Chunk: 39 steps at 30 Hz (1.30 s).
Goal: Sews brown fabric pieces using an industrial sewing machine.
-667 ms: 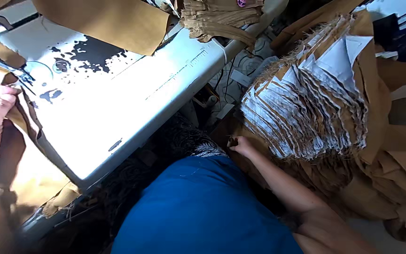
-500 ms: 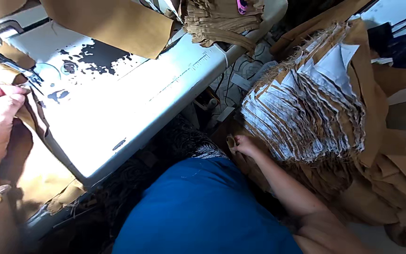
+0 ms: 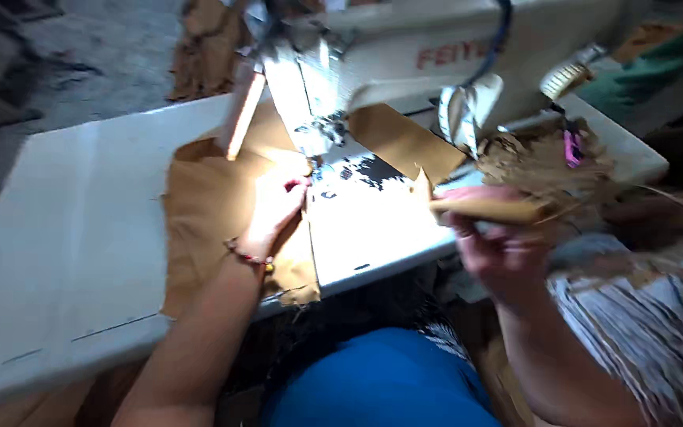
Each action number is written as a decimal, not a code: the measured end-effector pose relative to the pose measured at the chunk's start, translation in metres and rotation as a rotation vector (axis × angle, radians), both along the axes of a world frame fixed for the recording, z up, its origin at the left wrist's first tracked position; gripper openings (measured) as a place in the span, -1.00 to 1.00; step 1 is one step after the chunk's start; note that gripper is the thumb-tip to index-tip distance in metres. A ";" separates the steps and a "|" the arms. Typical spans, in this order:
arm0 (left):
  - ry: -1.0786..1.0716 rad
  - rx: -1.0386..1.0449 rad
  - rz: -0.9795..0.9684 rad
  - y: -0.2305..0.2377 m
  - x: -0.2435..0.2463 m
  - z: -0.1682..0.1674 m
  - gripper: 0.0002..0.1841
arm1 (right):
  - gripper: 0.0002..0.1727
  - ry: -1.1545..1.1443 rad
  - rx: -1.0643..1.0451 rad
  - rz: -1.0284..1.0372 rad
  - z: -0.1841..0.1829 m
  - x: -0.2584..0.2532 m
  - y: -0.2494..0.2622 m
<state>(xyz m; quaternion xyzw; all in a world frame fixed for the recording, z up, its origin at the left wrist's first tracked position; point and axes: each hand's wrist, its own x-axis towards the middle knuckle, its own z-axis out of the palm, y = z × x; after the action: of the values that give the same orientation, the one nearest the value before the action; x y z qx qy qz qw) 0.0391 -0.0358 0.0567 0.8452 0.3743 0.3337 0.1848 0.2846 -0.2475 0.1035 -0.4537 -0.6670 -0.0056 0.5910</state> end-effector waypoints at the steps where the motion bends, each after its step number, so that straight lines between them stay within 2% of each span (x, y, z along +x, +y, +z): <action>1: -0.016 -0.013 0.002 -0.001 0.000 -0.001 -0.80 | -0.85 -0.054 -0.020 0.108 -0.013 -0.014 0.019; 4: 0.001 -0.102 0.032 -0.019 -0.004 0.005 -0.82 | -0.75 -0.333 -0.241 0.397 -0.064 -0.043 0.050; 6: 0.007 -0.110 0.038 -0.018 -0.005 0.004 -0.82 | -0.63 -0.460 -0.358 0.507 -0.075 -0.048 0.052; 7: 0.004 -0.121 0.024 -0.014 -0.005 0.002 -0.82 | -0.58 -0.436 -0.393 0.536 -0.075 -0.046 0.051; 10: 0.002 -0.155 -0.003 -0.009 -0.006 -0.001 -0.82 | -0.65 -0.290 -0.346 0.436 -0.074 -0.038 0.058; 11: 0.008 -0.191 0.004 -0.013 -0.007 0.005 -0.83 | -0.69 -0.302 -0.343 0.364 -0.073 -0.037 0.062; 13: 0.025 -0.297 0.024 -0.022 -0.009 0.022 -0.86 | -0.62 -0.392 -0.385 0.267 -0.073 -0.037 0.069; 15: -0.022 -0.375 0.015 -0.013 -0.010 0.026 -0.92 | -0.53 -0.457 -0.426 0.243 -0.074 -0.041 0.074; 17: -0.099 -0.480 0.010 -0.002 -0.012 0.027 -0.97 | -0.53 -0.455 -0.456 0.243 -0.072 -0.046 0.076; 21: -0.047 -0.715 0.119 -0.035 0.000 0.074 -0.93 | -0.57 -0.426 -0.452 0.211 -0.069 -0.058 0.079; 24: 0.044 -0.856 0.044 -0.038 0.010 0.058 -0.88 | -0.60 -0.433 -0.452 0.154 -0.069 -0.067 0.075; 25: 0.105 -0.791 -0.018 -0.037 0.009 0.048 -0.80 | -0.56 -0.447 -0.483 0.129 -0.068 -0.070 0.072; 26: 0.202 -0.625 -0.072 -0.038 0.006 0.038 -0.73 | -0.51 -0.468 -0.519 0.102 -0.066 -0.073 0.067; 28: 0.313 -0.154 -0.150 -0.039 0.000 0.018 -0.72 | -0.47 -0.492 -0.539 0.051 -0.065 -0.079 0.058; 30: 0.295 0.189 -0.195 -0.037 -0.006 -0.002 -0.73 | -0.43 -0.520 -0.526 0.026 -0.066 -0.079 0.054; 31: 0.275 0.296 -0.217 -0.036 -0.008 -0.008 -0.72 | -0.41 -0.531 -0.524 0.031 -0.067 -0.078 0.054; 35: 0.196 0.405 -0.247 -0.031 -0.011 -0.013 -0.75 | -0.36 -0.520 -0.490 0.080 -0.071 -0.068 0.056; 39: 0.191 0.403 -0.226 -0.030 -0.010 -0.013 -0.75 | -0.35 -0.516 -0.486 0.094 -0.071 -0.066 0.058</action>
<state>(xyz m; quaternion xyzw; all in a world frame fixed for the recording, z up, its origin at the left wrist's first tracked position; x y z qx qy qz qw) 0.0292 -0.0658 0.0440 0.9292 0.2190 0.2975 0.0125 0.2185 -0.1899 0.0324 -0.5335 -0.7962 0.0660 0.2778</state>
